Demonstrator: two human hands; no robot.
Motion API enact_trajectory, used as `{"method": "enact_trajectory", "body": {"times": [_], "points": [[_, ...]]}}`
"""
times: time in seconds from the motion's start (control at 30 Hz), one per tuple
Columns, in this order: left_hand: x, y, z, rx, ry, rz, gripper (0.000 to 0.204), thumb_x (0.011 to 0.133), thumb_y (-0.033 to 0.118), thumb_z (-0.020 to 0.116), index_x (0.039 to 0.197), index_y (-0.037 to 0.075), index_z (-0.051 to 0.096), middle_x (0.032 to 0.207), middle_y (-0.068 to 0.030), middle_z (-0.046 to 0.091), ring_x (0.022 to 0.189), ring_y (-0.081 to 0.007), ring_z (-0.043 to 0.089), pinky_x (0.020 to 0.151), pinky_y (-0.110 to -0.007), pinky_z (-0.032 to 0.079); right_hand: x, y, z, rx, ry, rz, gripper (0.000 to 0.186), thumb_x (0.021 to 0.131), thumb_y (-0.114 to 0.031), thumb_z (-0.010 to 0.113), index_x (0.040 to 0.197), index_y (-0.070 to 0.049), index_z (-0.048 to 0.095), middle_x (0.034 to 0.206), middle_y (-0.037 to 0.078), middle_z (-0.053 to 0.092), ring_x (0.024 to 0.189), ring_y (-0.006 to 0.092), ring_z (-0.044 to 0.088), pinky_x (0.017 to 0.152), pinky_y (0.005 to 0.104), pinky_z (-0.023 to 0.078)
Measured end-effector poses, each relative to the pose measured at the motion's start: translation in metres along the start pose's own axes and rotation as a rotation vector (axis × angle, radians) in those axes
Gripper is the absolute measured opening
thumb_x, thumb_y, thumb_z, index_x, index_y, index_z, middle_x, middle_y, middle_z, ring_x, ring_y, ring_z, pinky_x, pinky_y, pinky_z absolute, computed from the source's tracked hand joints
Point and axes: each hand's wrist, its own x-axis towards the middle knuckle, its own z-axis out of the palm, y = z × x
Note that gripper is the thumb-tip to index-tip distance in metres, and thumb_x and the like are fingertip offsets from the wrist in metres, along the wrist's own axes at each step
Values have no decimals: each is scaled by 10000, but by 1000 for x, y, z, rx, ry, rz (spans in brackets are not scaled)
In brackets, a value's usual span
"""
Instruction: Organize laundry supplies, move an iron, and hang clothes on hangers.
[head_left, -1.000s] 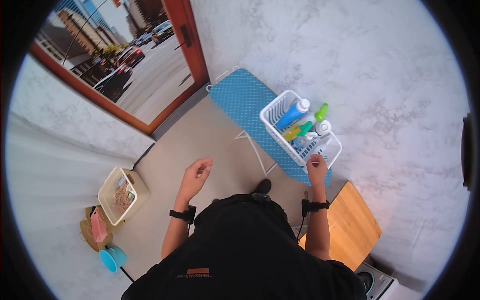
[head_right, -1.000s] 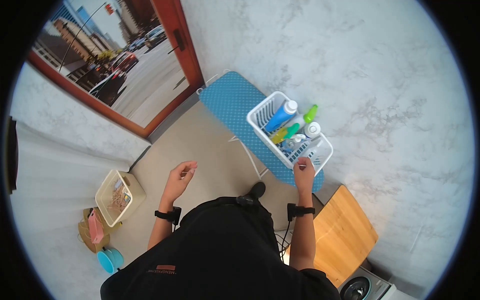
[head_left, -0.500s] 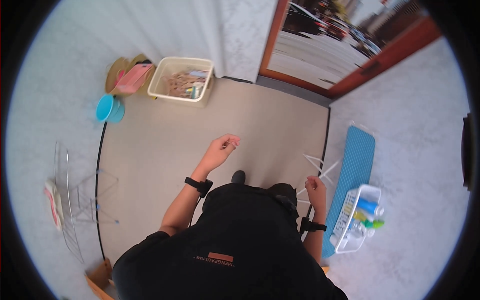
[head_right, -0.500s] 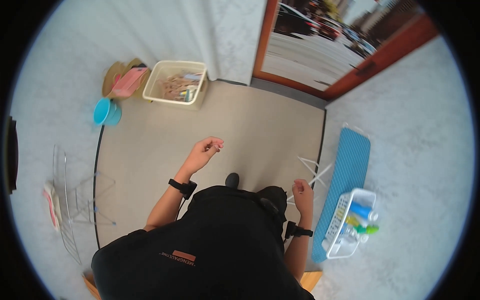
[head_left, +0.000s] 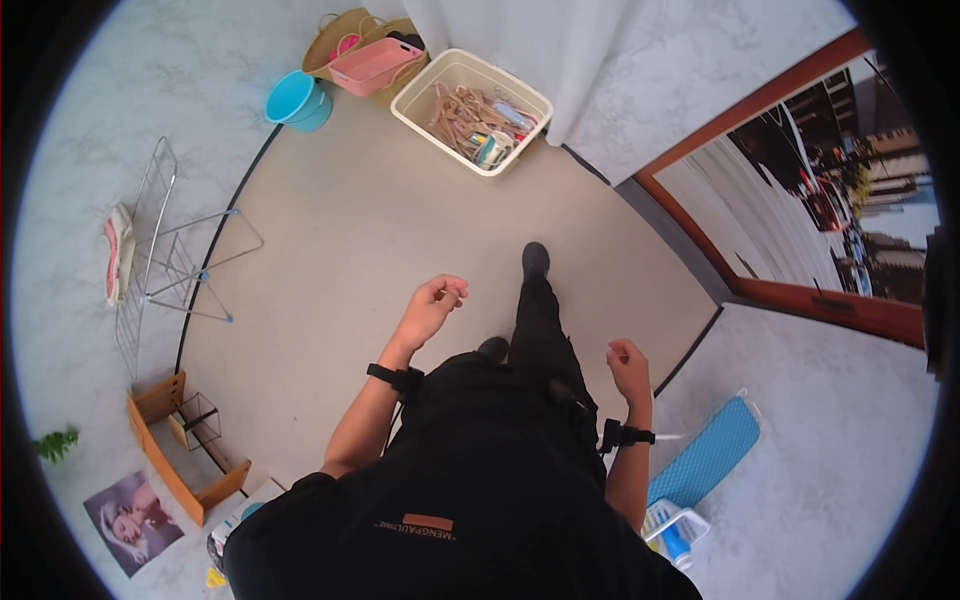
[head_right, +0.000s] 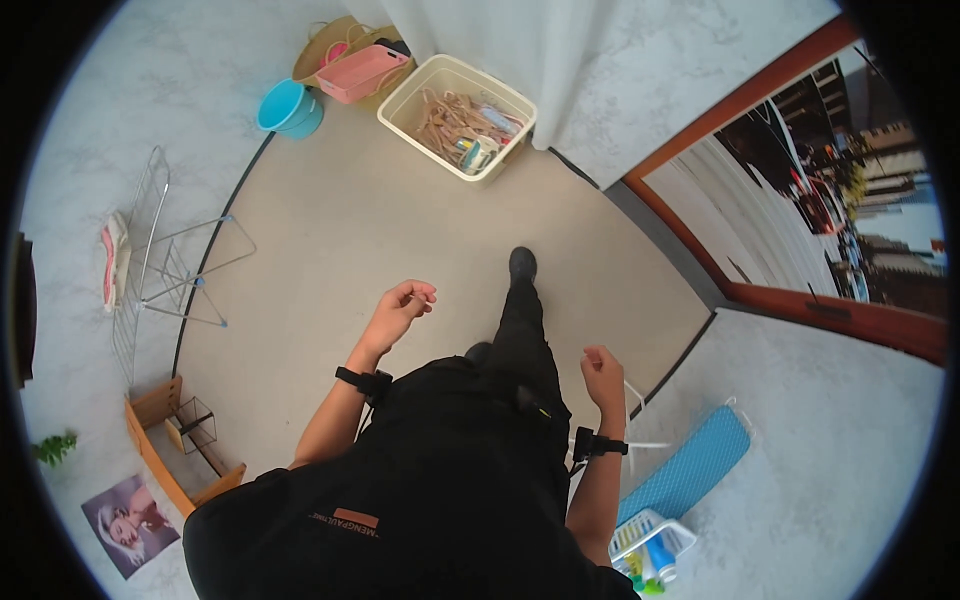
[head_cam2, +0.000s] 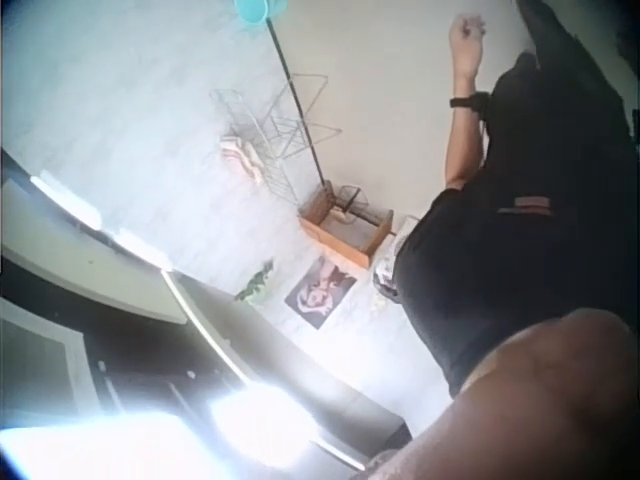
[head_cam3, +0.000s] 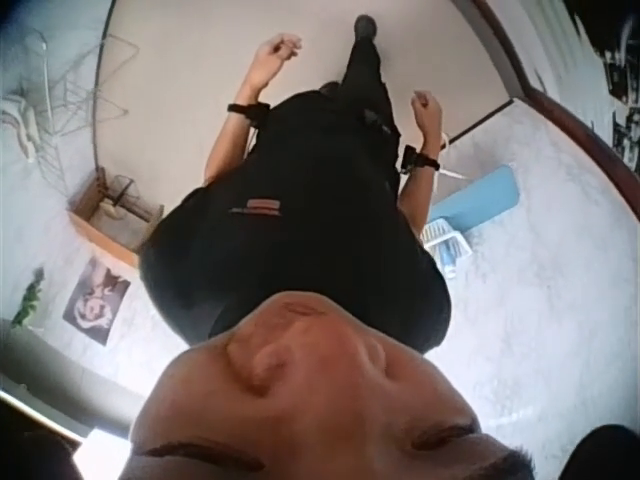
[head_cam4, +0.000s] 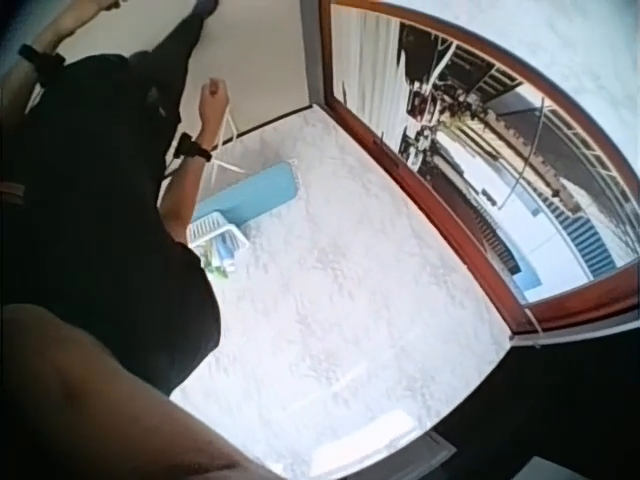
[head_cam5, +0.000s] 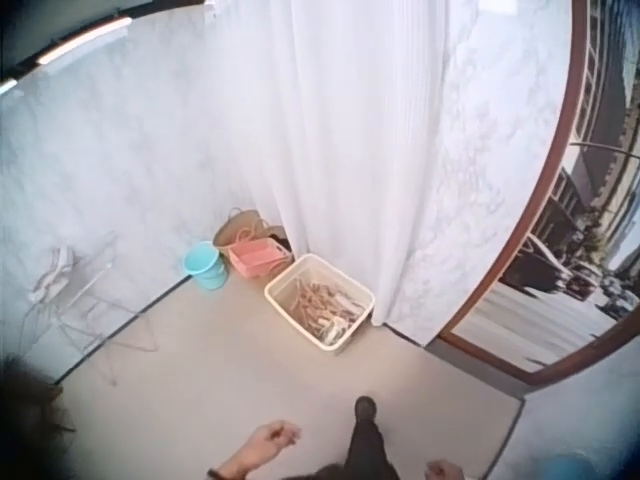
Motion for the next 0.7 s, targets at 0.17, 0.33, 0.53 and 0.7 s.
{"method": "enact_trajectory", "body": {"times": [0.17,0.33,0.53,0.7], "points": [[42,51,16,74,66,-12,226,1075,134,540,1226,30,672,1083,-27,688,985,-136,634,914,-303,516,108,-7,-14,21,-68,-12,229,939,-156,686,1115,-10,706,943,131,755,856,220,724,806,357,575],[100,89,21,199,82,107,242,1075,150,545,1249,36,669,1118,-36,692,1001,-140,636,925,-306,511,223,-4,-25,44,-152,-92,228,932,-130,689,1125,-9,708,906,87,729,804,178,704,763,327,566],[121,129,21,-39,304,-17,253,1059,114,556,1251,-2,672,1101,-48,706,982,-143,644,947,-310,523,320,-75,-21,24,-306,-62,229,938,-149,672,1106,3,706,910,112,741,822,199,709,788,348,569],[139,92,12,-119,425,-114,251,1064,124,548,1247,13,680,1092,-40,708,963,-137,644,902,-300,521,389,-100,0,-90,-535,-29,244,926,-147,665,1113,4,708,895,98,736,807,180,702,774,338,565]]}}
